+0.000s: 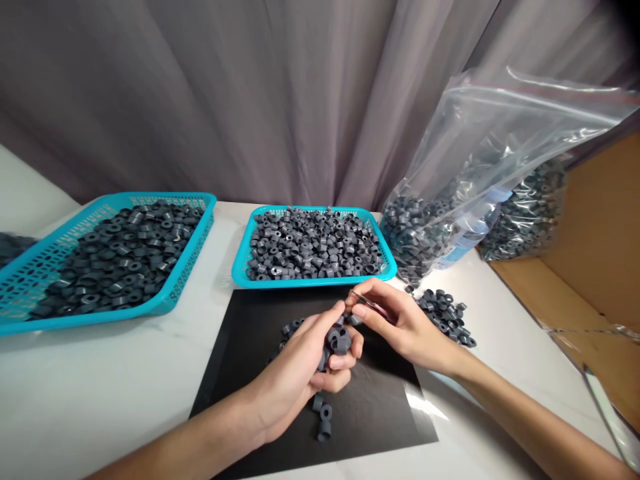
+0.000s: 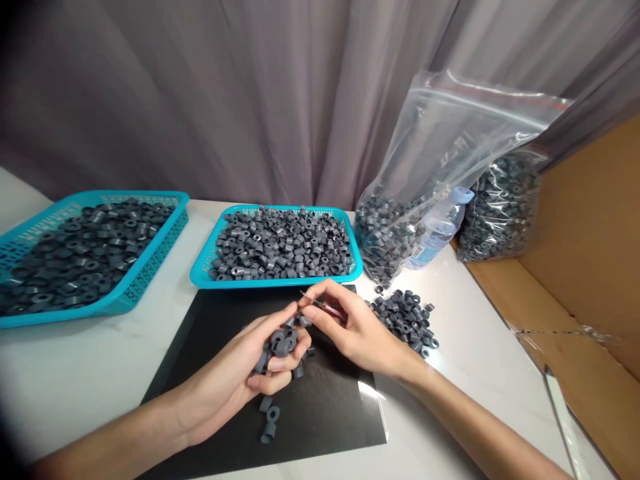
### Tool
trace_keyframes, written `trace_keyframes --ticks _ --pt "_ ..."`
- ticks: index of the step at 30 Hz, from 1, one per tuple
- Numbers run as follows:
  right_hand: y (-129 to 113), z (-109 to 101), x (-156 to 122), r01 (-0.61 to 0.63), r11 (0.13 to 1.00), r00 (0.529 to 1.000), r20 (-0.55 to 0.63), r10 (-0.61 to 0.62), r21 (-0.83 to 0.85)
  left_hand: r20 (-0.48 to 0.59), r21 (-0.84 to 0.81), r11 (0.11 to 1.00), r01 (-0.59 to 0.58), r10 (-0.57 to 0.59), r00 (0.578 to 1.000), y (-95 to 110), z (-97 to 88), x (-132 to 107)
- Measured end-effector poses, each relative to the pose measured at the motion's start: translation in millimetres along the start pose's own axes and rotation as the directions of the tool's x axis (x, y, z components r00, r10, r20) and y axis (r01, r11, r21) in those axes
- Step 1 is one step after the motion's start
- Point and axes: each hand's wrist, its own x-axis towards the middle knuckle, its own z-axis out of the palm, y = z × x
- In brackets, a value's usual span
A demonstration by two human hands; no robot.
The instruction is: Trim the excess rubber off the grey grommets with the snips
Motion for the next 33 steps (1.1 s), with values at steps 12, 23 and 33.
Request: trace_keyframes --ticks 12,23,33 --pt "-2.0 -0.5 0.3 0.096 0.989 0.994 0.053 -0.091 -0.109 0.057 0.012 0.999 -0.034 0.033 0.998 -0.7 0.1 0.2" --pt "-0.5 -2.1 1.3 0.179 0.962 0.984 0.055 -0.171 -0.207 0.033 -0.019 1.0 -0.006 0.006 0.999 -1.2 -1.2 0.5" --pt "-11.9 -14.1 2.2 0.151 0.976 0.98 0.153 -0.127 -0.157 -0.007 0.017 1.0 -0.008 0.008 1.0 3.1 1.4 3.0"
